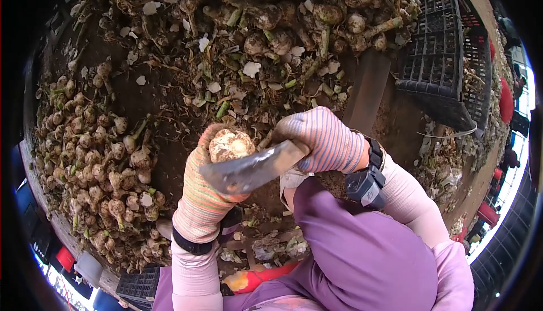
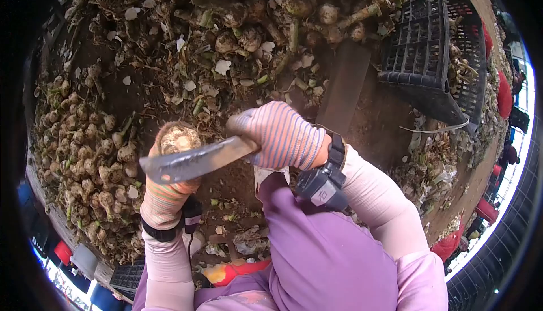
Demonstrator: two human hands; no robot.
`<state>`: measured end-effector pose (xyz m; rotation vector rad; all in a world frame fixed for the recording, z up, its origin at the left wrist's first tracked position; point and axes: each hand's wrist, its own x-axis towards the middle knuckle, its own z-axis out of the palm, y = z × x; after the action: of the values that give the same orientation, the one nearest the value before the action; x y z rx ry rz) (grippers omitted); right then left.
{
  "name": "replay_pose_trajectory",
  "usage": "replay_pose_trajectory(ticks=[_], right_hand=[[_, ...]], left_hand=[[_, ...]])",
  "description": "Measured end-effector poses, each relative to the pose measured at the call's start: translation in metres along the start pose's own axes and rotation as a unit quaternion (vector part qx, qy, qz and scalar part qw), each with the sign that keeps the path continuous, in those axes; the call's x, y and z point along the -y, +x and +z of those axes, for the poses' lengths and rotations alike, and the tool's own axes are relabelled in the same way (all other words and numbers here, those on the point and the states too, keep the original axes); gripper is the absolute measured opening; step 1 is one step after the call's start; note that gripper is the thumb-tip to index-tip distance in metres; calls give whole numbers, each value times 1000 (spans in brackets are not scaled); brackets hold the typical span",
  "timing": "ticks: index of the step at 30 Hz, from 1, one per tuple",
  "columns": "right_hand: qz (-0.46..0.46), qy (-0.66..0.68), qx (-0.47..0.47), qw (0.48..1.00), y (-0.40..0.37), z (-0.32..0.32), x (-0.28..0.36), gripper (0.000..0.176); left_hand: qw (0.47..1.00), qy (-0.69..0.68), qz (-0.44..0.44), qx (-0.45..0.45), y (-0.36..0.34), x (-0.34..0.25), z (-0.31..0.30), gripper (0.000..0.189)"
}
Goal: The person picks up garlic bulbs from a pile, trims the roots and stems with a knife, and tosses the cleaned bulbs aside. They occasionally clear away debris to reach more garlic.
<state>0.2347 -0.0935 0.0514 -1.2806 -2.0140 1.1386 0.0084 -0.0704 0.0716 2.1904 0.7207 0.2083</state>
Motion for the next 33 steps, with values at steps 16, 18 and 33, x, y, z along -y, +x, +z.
replay_pose_trajectory(ticks=[16,18,33], right_hand=[[-16,-40,104,994,-4,14,-40,34],[83,-86,69,990,-8,15,-58,33],[223,209,-38,951,-26,19,-24,19]], left_hand=[[971,-227,-71,-10,-3,-15,9,38],[831,-539,-137,20,-10,-30,-13,30],[391,-854,-50,-340,22,-19,7,24]])
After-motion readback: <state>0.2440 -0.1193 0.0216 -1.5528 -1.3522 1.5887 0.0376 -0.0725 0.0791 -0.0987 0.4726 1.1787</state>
